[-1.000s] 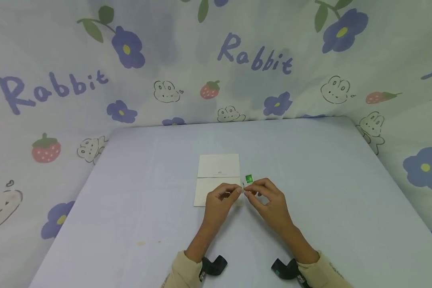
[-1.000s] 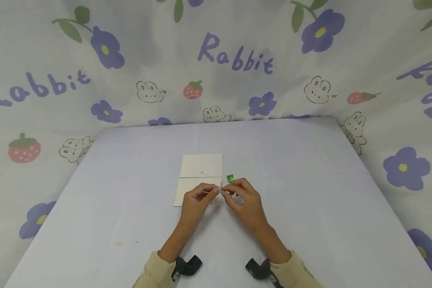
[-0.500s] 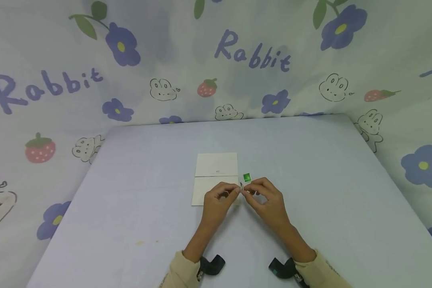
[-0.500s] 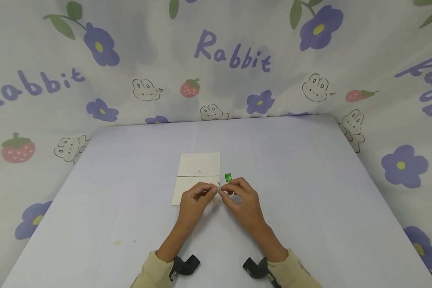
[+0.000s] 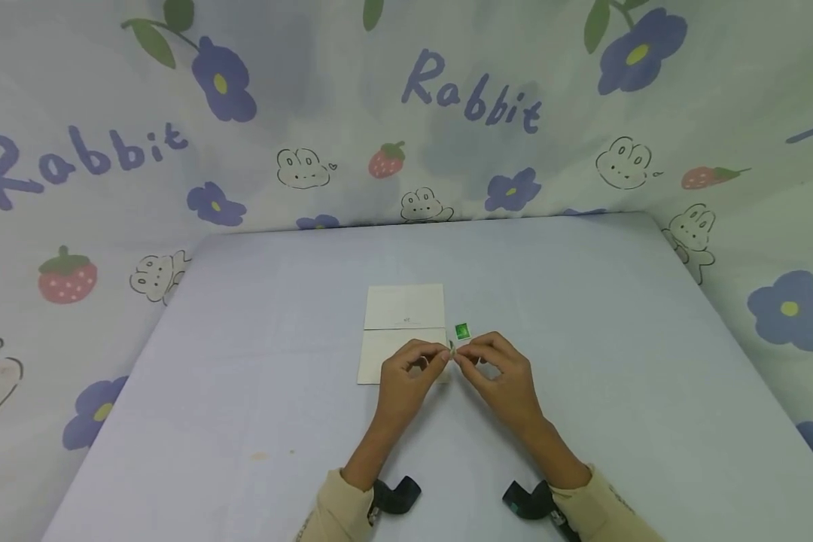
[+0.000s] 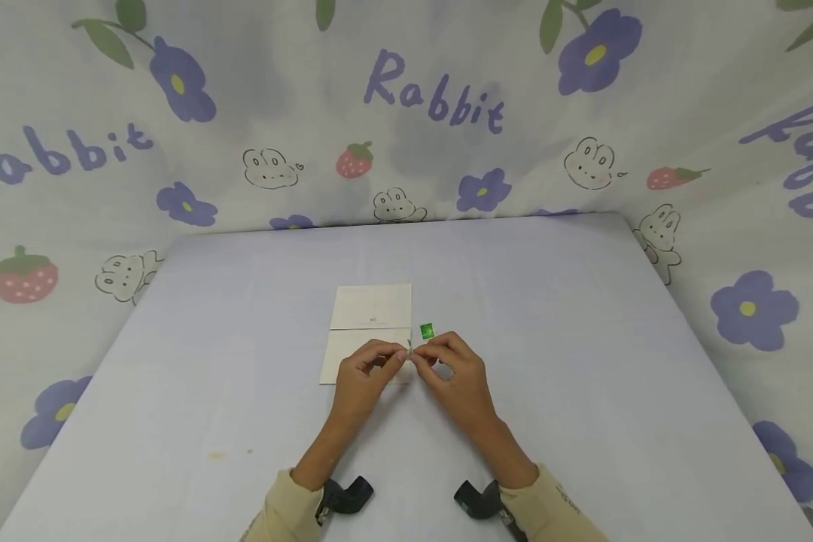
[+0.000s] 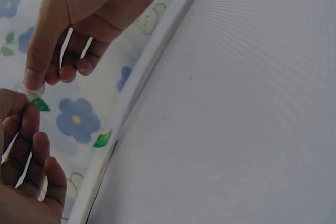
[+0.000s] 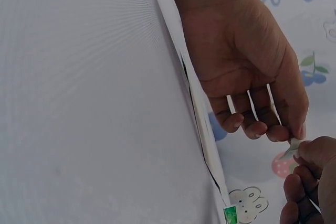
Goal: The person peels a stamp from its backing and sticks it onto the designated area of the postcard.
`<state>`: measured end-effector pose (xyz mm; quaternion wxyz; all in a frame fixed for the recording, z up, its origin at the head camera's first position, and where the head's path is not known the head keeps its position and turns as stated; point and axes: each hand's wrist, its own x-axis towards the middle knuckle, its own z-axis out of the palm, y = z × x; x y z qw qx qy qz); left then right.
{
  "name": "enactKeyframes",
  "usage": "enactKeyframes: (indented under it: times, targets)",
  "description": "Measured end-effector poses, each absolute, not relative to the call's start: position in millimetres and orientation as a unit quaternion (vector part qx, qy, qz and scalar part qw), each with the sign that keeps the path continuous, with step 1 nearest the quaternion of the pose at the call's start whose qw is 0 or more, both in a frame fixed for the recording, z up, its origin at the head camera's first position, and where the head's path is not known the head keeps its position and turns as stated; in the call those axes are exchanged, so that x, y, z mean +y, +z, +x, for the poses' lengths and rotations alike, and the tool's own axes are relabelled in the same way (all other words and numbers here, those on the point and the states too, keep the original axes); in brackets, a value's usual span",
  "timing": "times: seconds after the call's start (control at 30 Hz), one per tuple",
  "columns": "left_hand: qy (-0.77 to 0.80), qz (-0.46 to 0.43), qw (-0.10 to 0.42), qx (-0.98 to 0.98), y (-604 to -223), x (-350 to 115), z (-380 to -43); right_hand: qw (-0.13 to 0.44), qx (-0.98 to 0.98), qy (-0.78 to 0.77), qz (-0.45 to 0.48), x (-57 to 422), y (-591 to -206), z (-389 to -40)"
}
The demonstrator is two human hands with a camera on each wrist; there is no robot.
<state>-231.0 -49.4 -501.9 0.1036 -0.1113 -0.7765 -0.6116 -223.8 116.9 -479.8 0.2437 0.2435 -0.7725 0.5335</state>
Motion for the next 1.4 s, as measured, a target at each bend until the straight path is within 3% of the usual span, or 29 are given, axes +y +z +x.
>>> enactKeyframes:
  times: [0.13,0.5,0.77,1.4]
  targets:
    - [-0.610,-0.121,0.115,-0.775,-489.7,-47.9,-226.4,0.248,-0.772,0.532,0.242,116.4,-480.1,-223.4]
    - [-0.589,-0.137,0.163,-0.780,-514.1,-49.8,-241.2,0.251,-0.782,0.524,0.227,117.1,-473.8,-225.8]
    - [-0.580,-0.135,0.159,-0.787,-514.0,-50.4,-241.3,0.246,-0.779,0.534,0.218,118.2,-473.8,-223.8]
    - [-0.595,-0.126,0.189,-0.771,-521.1,-51.2,-241.3,0.216,-0.796,0.544,0.153,130.0,-510.1,-239.5]
